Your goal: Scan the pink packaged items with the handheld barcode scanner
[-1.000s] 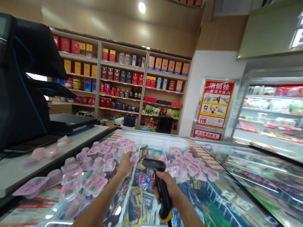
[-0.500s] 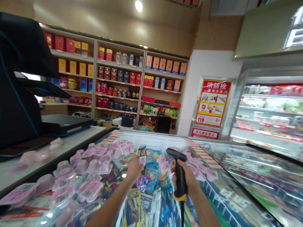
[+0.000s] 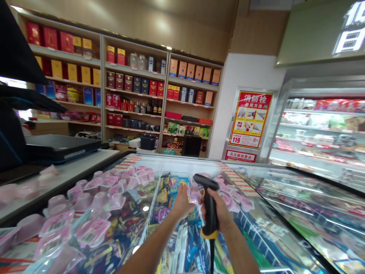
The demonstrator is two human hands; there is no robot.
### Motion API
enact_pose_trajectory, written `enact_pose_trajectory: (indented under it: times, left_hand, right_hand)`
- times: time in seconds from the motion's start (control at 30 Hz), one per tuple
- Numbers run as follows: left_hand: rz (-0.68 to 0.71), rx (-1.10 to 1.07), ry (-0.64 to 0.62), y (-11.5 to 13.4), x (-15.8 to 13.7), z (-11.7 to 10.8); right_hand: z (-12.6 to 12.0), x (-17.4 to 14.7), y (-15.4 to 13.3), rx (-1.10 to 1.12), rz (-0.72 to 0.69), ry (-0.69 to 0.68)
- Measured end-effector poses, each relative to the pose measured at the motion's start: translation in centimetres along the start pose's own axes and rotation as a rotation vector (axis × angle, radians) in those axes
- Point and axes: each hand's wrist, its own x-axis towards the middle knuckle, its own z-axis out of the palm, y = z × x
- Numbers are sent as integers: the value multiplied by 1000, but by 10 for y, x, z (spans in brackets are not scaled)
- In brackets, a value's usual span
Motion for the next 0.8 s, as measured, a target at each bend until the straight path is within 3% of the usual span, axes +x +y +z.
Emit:
enact_pose_trajectory:
  times: [0.13,0.27,0.4,0.5,0.63,0.8]
  left_hand:
    - [16,29,40,-6,-6,-21]
    - [5,108,149,-25,-30,-69]
    - [-27,232,304,-59,-81,-129]
    - [-136,552,449,-92,-128,-157]
    - [-310,644,415,-130,-158,-164]
    - [-188,573,372,-139,-129,-157]
  right_hand:
    - [3,-1,2,0,15,-8]
    - [8,-3,8,-41,30,-32]
    - [14,-6,18,-88,35,-74]
    - [20,-9,25,-97,55,-105]
    - [26,-11,32,-109,77,-143]
    - [25,-10,38,-122,104,-124]
